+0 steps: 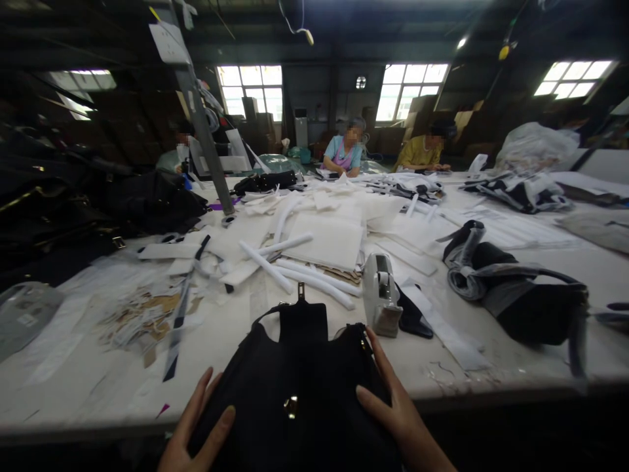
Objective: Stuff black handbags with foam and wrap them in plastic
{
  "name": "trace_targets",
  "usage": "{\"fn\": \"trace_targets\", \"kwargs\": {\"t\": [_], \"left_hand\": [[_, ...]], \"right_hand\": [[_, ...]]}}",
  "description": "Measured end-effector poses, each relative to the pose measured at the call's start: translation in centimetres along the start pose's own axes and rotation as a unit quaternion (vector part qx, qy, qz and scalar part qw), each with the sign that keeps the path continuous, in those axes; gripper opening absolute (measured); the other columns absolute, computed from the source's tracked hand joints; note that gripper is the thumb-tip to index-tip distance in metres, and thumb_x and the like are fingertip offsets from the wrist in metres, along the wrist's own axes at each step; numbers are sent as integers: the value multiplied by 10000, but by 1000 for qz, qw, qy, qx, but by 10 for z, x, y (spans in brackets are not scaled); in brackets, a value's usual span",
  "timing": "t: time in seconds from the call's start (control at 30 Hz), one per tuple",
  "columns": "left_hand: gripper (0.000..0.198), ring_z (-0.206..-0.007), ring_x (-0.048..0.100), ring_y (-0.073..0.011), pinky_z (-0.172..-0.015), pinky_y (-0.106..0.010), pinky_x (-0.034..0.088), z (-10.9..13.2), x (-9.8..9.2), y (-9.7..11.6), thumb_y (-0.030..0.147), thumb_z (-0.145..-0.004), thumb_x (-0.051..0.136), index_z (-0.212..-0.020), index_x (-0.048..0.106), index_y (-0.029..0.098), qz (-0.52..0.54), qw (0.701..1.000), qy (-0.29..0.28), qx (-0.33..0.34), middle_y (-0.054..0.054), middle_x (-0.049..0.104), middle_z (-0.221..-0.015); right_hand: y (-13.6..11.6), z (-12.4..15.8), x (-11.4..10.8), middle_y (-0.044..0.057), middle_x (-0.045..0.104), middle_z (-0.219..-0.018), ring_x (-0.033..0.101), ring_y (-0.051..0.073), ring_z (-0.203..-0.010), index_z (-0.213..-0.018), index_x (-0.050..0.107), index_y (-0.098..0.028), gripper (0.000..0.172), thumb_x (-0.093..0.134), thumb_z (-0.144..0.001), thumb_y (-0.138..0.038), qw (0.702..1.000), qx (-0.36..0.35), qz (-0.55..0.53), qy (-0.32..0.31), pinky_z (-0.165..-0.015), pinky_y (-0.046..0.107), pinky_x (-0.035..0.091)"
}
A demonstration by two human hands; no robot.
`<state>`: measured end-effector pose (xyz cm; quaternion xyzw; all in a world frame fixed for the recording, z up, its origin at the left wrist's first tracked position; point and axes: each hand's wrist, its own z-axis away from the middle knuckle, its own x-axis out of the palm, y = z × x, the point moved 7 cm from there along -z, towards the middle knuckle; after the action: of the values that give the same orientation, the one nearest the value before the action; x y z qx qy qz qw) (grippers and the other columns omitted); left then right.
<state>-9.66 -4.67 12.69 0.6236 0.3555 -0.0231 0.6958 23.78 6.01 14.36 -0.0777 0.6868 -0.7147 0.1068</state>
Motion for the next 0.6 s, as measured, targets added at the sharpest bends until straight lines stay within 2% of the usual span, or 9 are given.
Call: {"fn": "trace_targets", "kwargs": {"t": [0.1,0.13,0.2,0.3,0.37,0.4,0.47,0.5,0.6], "left_hand": [[575,-1408,345,-359,-1120,-628,276,-6,-9,31,494,-919,524,-1462,377,376,38,998,26,35,-26,501,-1465],[594,-1419,326,-357,-1129,-623,264,-6,-11,37,496,-907,545,-1463,373,375,47,997,46,48,-24,476,-1484],[655,-1397,372,-345,-1117,-570,345,-8,-8,36,484,-891,583,-1482,327,366,71,993,72,58,-41,416,-1522],[623,-1258,546,-318,-1008,-497,507,-8,3,19,468,-925,534,-1490,305,340,66,995,69,41,-86,462,-1472],[529,-1177,603,-308,-986,-515,521,-4,0,18,440,-952,484,-1456,375,327,2,994,101,50,-85,535,-1392],[496,-1165,606,-306,-1001,-530,507,0,-6,25,408,-952,488,-1435,409,332,-38,987,133,79,-73,555,-1369],[492,-1184,588,-293,-1054,-520,466,9,-14,60,302,-915,557,-1395,465,356,-107,954,191,203,-32,570,-1357],[516,-1177,593,-268,-1062,-476,470,15,-13,83,230,-886,589,-1375,492,367,-124,929,189,293,-7,594,-1330],[578,-1119,636,-187,-1040,-321,489,29,15,142,99,-837,615,-1370,524,301,-160,826,62,536,15,682,-1226]], "right_hand": [[-27,1,7,75,304,-1583,232,344,-1460,-1565,35,-323,1043,726,-793,-439,994,-106,-12,-22,-1106,512,378],[-32,-1,6,81,331,-1571,279,354,-1442,-1563,8,-332,1083,748,-775,-411,991,-129,-10,-27,-1090,510,400],[-35,-7,1,81,365,-1556,361,347,-1407,-1560,2,-348,1104,767,-765,-345,988,-153,11,-28,-1090,500,402],[-21,-20,-13,79,327,-1576,346,316,-1420,-1563,89,-332,1003,735,-801,-257,986,-144,83,-11,-1147,500,313],[-6,-24,-22,77,282,-1595,298,304,-1444,-1558,162,-311,929,716,-817,-234,985,-126,115,6,-1175,494,251],[1,-24,-25,78,283,-1594,292,301,-1446,-1554,191,-302,906,715,-818,-232,985,-119,122,11,-1181,487,241],[9,-19,-27,89,339,-1570,318,296,-1436,-1550,217,-287,886,715,-819,-235,986,-113,125,10,-1182,471,253],[10,-16,-26,93,369,-1554,335,293,-1429,-1550,216,-282,882,712,-822,-238,986,-112,124,10,-1180,467,260],[-1,-6,-21,81,356,-1562,314,291,-1440,-1555,196,-279,878,692,-831,-237,983,-129,130,24,-1188,484,238]]}}
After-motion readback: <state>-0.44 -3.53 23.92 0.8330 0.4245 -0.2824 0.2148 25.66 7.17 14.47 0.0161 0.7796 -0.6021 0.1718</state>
